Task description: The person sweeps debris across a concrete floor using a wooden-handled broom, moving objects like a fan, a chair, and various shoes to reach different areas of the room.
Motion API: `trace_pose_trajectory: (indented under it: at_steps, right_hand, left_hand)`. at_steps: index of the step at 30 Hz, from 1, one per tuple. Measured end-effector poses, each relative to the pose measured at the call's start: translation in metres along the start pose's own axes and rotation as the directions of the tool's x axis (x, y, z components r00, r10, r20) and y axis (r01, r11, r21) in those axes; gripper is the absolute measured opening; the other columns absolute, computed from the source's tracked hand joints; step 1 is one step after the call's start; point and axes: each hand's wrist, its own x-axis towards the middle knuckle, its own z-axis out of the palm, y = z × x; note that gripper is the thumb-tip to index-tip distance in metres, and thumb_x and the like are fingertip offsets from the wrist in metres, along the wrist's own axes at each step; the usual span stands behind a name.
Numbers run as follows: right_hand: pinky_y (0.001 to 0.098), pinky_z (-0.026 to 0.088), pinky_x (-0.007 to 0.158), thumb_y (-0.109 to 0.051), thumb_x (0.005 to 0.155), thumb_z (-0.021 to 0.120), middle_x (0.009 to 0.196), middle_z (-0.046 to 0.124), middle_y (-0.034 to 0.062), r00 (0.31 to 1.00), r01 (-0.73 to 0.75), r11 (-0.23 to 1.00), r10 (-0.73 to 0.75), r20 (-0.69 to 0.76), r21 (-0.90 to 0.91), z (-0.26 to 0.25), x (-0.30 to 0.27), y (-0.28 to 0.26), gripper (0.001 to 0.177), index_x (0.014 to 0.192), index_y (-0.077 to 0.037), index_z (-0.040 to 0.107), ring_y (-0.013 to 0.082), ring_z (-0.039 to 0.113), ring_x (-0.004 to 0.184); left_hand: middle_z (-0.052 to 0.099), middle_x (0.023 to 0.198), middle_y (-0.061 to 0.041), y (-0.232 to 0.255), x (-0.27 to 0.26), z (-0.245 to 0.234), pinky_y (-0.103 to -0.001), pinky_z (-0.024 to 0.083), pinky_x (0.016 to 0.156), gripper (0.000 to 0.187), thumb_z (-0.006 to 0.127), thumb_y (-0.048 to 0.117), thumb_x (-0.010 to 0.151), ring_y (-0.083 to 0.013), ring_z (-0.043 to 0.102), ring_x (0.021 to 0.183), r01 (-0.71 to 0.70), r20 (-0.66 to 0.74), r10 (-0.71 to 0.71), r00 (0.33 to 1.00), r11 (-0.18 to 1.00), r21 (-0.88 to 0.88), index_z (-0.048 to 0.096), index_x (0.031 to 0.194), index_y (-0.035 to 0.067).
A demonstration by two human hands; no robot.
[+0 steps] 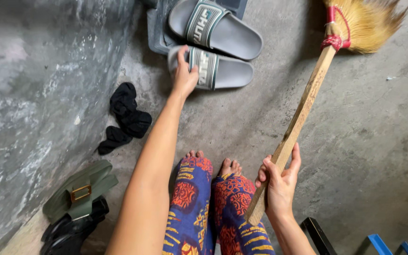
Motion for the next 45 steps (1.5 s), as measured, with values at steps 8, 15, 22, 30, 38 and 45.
trace_pose_trajectory:
  at_steps: [8, 15, 22, 30, 38, 45]
  right_hand:
    - [0.027, 0.047, 0.044, 0.001, 0.091, 0.058, 0.104, 0.055, 0.0067, 1.0, -0.02, 1.0, 0.02, -0.005, -0.009, -0.001, -0.002, -0.009, 0.093, 0.165, -0.026, 0.009, 0.0107, 0.053, 0.06]
    - [0.026, 0.049, 0.045, 0.001, 0.091, 0.057, 0.106, 0.056, 0.0078, 1.0, -0.009, 1.0, 0.009, -0.006, -0.013, -0.003, 0.002, 0.007, 0.094, 0.165, -0.026, 0.007, 0.0102, 0.053, 0.061]
    - [0.0255, 0.048, 0.045, 0.004, 0.091, 0.055, 0.109, 0.055, 0.0108, 1.0, -0.002, 0.998, 0.001, -0.015, -0.055, -0.014, 0.008, 0.02, 0.093, 0.165, -0.024, 0.006, 0.0114, 0.052, 0.06]
    - [0.026, 0.046, 0.045, 0.002, 0.092, 0.056, 0.109, 0.055, 0.0092, 0.999, -0.021, 0.997, 0.019, -0.028, -0.073, -0.007, -0.001, -0.003, 0.093, 0.166, -0.025, 0.008, 0.0102, 0.051, 0.06]
    - [0.0269, 0.048, 0.047, 0.001, 0.094, 0.056, 0.11, 0.054, 0.0092, 1.0, 0.013, 0.999, -0.013, -0.001, -0.046, 0.0, -0.001, -0.002, 0.092, 0.166, -0.025, 0.004, 0.0104, 0.052, 0.063]
    - [0.0264, 0.047, 0.047, 0.001, 0.093, 0.056, 0.105, 0.055, 0.0087, 1.0, 0.004, 0.998, -0.004, -0.005, -0.056, -0.006, 0.003, 0.003, 0.094, 0.167, -0.026, 0.004, 0.0108, 0.051, 0.062]
  left_hand:
    - [0.022, 0.156, -0.028, -0.016, -0.085, 0.023, -0.054, 0.029, 0.114, 0.084, 0.071, 0.017, 0.096, -0.0446, 0.026, 0.144, 0.296, 0.163, -0.305, 0.938, 0.952, 0.081, 0.012, 0.156, 0.014]
    - [0.03, 0.159, -0.029, -0.004, 0.089, 0.035, -0.044, 0.035, 0.122, 0.064, 0.067, 0.016, 0.098, -0.046, 0.036, 0.147, -0.308, -0.235, 0.351, 0.906, 0.93, 0.201, 0.034, 0.151, 0.0]
    - [0.07, 0.114, -0.011, 0.028, 0.121, 0.029, -0.034, 0.057, 0.071, 0.037, 0.055, 0.029, 0.098, -0.0208, 0.069, 0.096, 0.214, 0.093, -0.2, 0.975, 0.961, -0.176, 0.053, 0.127, 0.007]
    - [0.066, 0.104, -0.008, 0.043, -0.031, 0.102, -0.032, 0.054, 0.062, 0.051, 0.052, 0.027, 0.102, -0.0175, 0.06, 0.079, 0.312, 0.266, -0.205, 0.942, 0.829, -0.465, 0.036, 0.145, 0.005]
    - [0.051, 0.134, -0.011, 0.01, -0.1, 0.111, -0.047, 0.043, 0.101, 0.03, 0.075, 0.034, 0.091, -0.0285, 0.059, 0.114, 0.083, -0.357, -0.003, 0.934, 0.974, 0.209, 0.064, 0.115, 0.02]
    - [0.047, 0.145, -0.025, -0.029, -0.122, 0.083, -0.052, 0.033, 0.109, 0.099, 0.08, 0.025, 0.081, -0.0467, 0.053, 0.125, 0.294, -0.329, -0.28, 0.902, 0.956, -0.006, 0.014, 0.154, 0.015]
